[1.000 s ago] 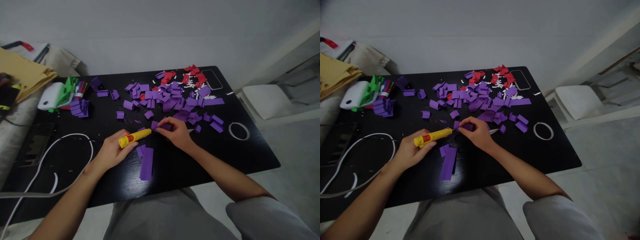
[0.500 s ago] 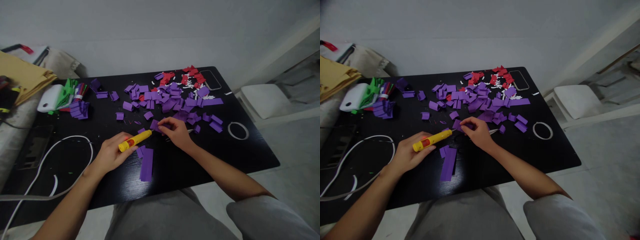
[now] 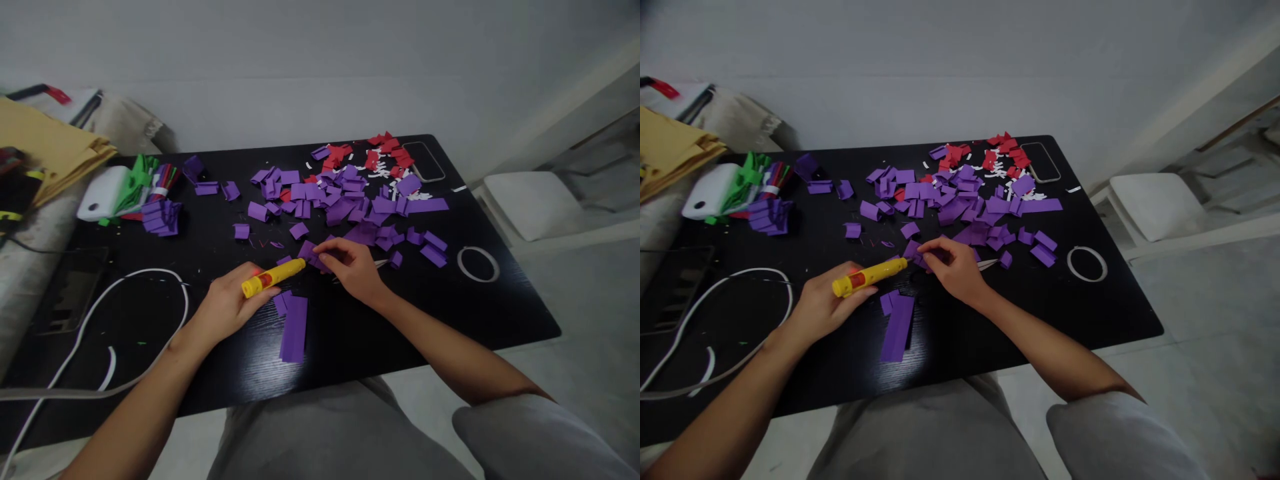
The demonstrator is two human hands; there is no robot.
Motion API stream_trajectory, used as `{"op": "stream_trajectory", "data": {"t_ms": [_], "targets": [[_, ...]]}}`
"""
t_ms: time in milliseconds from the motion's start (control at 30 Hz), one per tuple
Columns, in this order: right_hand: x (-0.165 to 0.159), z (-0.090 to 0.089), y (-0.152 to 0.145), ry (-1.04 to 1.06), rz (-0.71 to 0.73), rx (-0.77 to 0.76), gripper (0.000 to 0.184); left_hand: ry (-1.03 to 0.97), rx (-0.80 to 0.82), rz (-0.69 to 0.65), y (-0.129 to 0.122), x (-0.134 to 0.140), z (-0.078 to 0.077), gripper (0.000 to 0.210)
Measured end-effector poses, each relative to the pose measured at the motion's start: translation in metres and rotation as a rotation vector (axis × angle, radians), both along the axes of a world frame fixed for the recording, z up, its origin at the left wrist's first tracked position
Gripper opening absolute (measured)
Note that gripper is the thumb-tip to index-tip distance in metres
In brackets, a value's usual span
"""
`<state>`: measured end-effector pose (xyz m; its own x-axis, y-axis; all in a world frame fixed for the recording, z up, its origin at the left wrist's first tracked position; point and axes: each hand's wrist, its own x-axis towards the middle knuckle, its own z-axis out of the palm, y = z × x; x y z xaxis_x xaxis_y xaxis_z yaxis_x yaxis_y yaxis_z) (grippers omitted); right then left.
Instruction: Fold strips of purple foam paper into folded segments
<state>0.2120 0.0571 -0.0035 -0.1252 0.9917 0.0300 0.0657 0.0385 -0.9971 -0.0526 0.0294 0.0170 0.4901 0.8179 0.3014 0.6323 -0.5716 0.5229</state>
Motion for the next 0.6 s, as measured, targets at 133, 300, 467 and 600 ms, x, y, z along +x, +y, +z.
{"op": "stream_trajectory", "data": {"t_ms": [133,300,467,600], "targets": [[0.0001,-0.0038,0.0006,-0.018,0.013,0.015,0.014,-0.038,0.016,-0.017,-0.0021,0.001,0.0039,0.022],[-0.0006,-0.0048,-0.0013,-0.045,0.022,0.054,0.016,-0.022,0.031,-0.019,-0.0027,0.0003,0.0033,0.018],[-0.0012,-0.0036,-0.0044,-0.084,0.038,0.093,0.015,-0.016,0.007,0.003,-0.0028,-0.0007,0.0004,0.016],[-0.0015,-0.0051,-0.0049,-0.099,0.027,0.141,0.015,-0.018,0.006,0.022,-0.0026,-0.0003,-0.001,0.02]]}}
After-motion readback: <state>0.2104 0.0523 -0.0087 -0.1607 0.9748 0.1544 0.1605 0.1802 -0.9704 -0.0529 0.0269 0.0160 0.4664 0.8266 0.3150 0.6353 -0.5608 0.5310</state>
